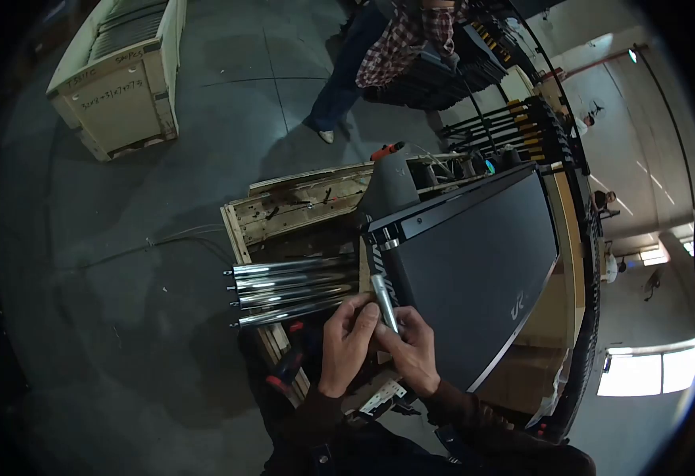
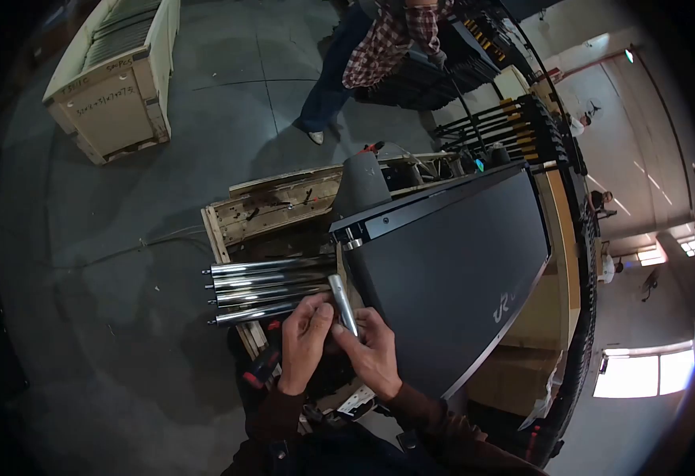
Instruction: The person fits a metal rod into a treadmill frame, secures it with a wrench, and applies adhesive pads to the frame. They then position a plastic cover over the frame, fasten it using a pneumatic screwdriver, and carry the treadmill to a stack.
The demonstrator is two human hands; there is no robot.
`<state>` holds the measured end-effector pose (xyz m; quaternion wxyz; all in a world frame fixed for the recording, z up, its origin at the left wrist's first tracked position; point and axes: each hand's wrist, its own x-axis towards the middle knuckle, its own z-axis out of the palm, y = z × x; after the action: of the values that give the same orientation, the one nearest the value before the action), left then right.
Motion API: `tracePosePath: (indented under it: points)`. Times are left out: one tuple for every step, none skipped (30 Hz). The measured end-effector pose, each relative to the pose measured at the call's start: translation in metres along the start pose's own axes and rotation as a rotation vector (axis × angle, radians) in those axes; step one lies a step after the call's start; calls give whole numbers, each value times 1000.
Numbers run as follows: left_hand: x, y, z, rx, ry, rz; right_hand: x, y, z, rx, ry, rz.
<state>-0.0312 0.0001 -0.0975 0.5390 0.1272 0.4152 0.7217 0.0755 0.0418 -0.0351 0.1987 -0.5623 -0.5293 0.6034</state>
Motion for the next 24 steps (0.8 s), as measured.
tracePosePath:
  points:
    - [7,-1,-3,55,-46,10,4,13,3,25,18,3]
    - [16,-2,-6,85,-55,-57,15,28,5,48,22,-34]
    - [27,-8,-9,103,-69,-57,28,43,6,67,22,-74]
    - [38,-14,-12,185,-56,-14,39,53,11,117,-20,-131]
    - [46,-18,-15,265,-46,26,45,61,17,136,-7,-131]
    - [53,-16,-14,281,-61,16,54,59,29,324,48,-105]
    - [60,-14,-13,327,-60,-5,59,60,37,511,101,-78]
    - [65,-13,-12,374,-56,-24,66,71,37,529,112,-75]
    - [69,-14,-10,362,-37,-47,78,89,34,733,118,-15]
    - [73,-14,-9,376,-45,-52,86,94,35,934,120,44]
    - [74,-12,-9,329,-31,-73,91,99,36,948,127,48]
    - [76,-11,-11,283,-15,-95,96,97,40,918,129,8]
    - [77,-10,-14,297,-19,-106,99,98,43,886,133,-30]
    - [79,-9,-15,404,-24,-2,102,101,47,898,141,-27]
    - [83,-7,-16,507,-32,106,106,103,52,802,164,-64]
    - [85,-5,-18,515,-39,100,110,104,56,705,187,-98]
    - [87,-1,-19,557,-69,118,112,106,59,711,195,-94]
    - [89,2,-21,597,-99,135,112,99,63,872,192,-42]
    - [90,4,-23,598,-106,131,114,96,65,1030,188,7]
    - [90,6,-27,637,-132,138,118,97,67,1030,196,6]
    - [88,9,-31,678,-157,147,121,99,70,1034,215,9]
    - [86,14,-33,680,-161,149,127,100,72,1039,230,10]
    - [80,19,-37,797,-127,207,131,101,72,1043,232,9]
    - [75,22,-43,914,-91,266,135,103,73,1101,103,-70]
